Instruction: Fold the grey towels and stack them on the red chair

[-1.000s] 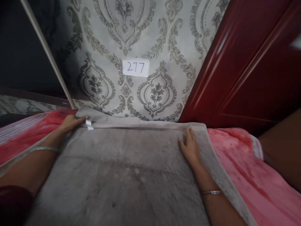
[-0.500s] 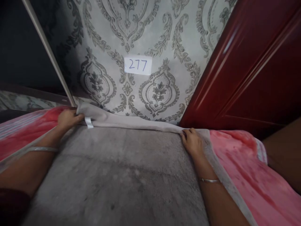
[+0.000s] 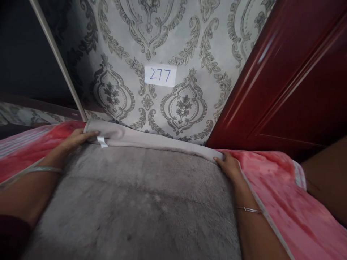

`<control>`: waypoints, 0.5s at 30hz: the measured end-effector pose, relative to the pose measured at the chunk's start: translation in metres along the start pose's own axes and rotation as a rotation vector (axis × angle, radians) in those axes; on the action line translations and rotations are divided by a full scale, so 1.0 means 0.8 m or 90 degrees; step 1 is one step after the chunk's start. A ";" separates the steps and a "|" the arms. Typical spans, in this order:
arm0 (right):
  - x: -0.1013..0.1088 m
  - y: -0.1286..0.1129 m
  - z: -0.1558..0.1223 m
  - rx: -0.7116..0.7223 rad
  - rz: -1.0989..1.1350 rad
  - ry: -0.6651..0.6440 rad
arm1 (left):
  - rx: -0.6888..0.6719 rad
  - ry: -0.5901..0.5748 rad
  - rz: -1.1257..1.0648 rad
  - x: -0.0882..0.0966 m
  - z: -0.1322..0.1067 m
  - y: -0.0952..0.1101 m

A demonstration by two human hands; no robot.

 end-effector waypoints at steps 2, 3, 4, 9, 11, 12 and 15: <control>0.007 -0.004 0.000 0.052 0.011 0.065 | 0.004 -0.003 -0.037 -0.002 -0.007 0.004; 0.010 -0.007 -0.001 0.068 0.010 0.090 | -0.007 0.012 -0.054 -0.001 -0.009 0.007; 0.015 -0.011 -0.003 0.077 0.006 0.111 | -0.023 0.034 -0.075 0.002 -0.011 0.010; 0.055 -0.030 -0.029 0.013 0.052 0.259 | -0.107 0.150 -0.066 0.019 -0.005 0.014; 0.071 -0.037 -0.045 0.000 0.103 0.364 | -0.135 0.190 -0.005 0.023 -0.001 0.015; 0.073 -0.040 -0.050 0.007 0.136 0.405 | -0.145 0.208 0.012 0.024 0.000 0.015; 0.055 -0.039 -0.043 0.052 0.260 0.401 | -0.143 0.250 0.002 0.023 0.002 0.013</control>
Point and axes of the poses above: each hand's wrist, its own z-axis towards the middle knuckle, its own x-axis out of the back of the hand, y = z × x, the point moved 8 cm from there along z, towards the middle knuckle, and after that the axes turned 5 degrees about -z, right-handed, at the moved point
